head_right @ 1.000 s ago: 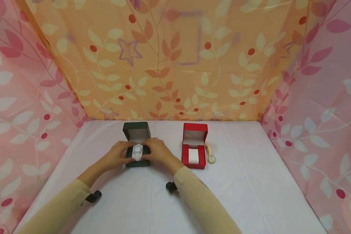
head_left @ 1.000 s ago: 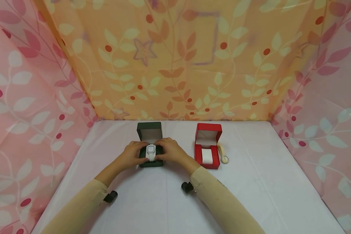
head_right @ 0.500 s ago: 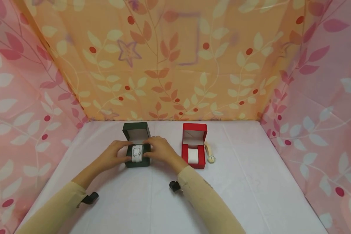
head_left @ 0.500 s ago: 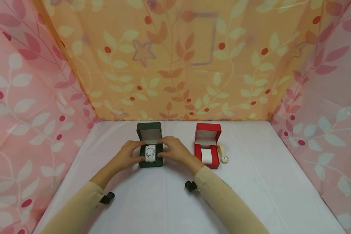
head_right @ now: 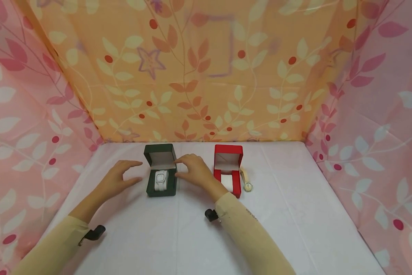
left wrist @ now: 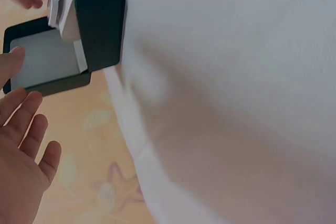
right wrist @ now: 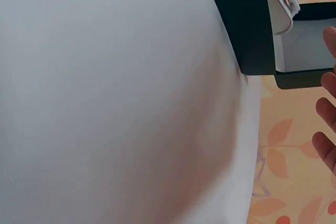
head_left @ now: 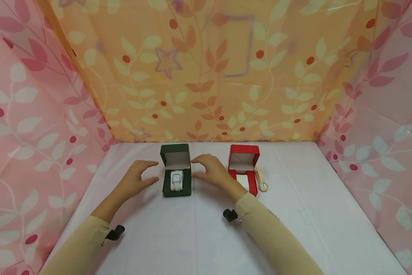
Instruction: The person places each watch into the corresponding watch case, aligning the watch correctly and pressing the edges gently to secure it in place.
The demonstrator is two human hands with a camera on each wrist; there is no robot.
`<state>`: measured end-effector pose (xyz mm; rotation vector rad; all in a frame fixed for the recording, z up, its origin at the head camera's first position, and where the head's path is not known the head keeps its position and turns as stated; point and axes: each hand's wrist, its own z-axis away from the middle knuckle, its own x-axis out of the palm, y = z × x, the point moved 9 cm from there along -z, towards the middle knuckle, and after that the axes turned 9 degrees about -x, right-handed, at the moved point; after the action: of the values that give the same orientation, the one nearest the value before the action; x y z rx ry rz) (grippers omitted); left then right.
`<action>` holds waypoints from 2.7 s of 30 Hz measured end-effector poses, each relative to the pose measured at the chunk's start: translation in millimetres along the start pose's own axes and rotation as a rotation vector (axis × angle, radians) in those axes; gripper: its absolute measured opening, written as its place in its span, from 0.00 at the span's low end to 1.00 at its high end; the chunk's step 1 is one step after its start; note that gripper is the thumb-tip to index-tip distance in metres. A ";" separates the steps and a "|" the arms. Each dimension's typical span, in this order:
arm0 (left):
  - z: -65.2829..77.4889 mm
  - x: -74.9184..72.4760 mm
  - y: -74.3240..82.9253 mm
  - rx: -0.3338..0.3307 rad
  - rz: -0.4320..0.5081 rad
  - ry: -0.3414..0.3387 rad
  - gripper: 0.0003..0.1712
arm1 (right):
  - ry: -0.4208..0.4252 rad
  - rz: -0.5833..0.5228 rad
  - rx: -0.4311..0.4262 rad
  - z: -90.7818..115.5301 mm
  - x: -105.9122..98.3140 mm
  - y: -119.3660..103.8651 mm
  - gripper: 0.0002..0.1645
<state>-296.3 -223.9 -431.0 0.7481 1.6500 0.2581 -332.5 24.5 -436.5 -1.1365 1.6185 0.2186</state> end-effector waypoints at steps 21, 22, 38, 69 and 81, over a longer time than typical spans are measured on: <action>-26.1 -32.7 1.9 0.029 -0.009 0.090 0.34 | 0.073 -0.007 0.029 -17.0 -27.2 13.3 0.32; -28.3 -32.9 1.8 0.024 -0.009 0.086 0.35 | 0.077 -0.012 0.037 -17.9 -27.9 15.1 0.32; -56.8 -30.9 0.4 0.001 -0.004 0.061 0.39 | 0.127 -0.054 0.006 -40.9 -34.2 20.5 0.36; -78.9 -24.7 6.6 0.032 -0.005 -0.025 0.31 | 0.040 0.009 -0.030 -65.1 -29.5 15.3 0.29; -82.3 -18.9 0.8 -0.034 0.030 -0.074 0.30 | 0.038 -0.024 0.013 -63.2 -30.2 17.9 0.28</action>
<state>-372.9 -215.2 -396.4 0.7489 1.5615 0.2759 -389.0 9.7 -393.8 -1.1557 1.6364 0.1722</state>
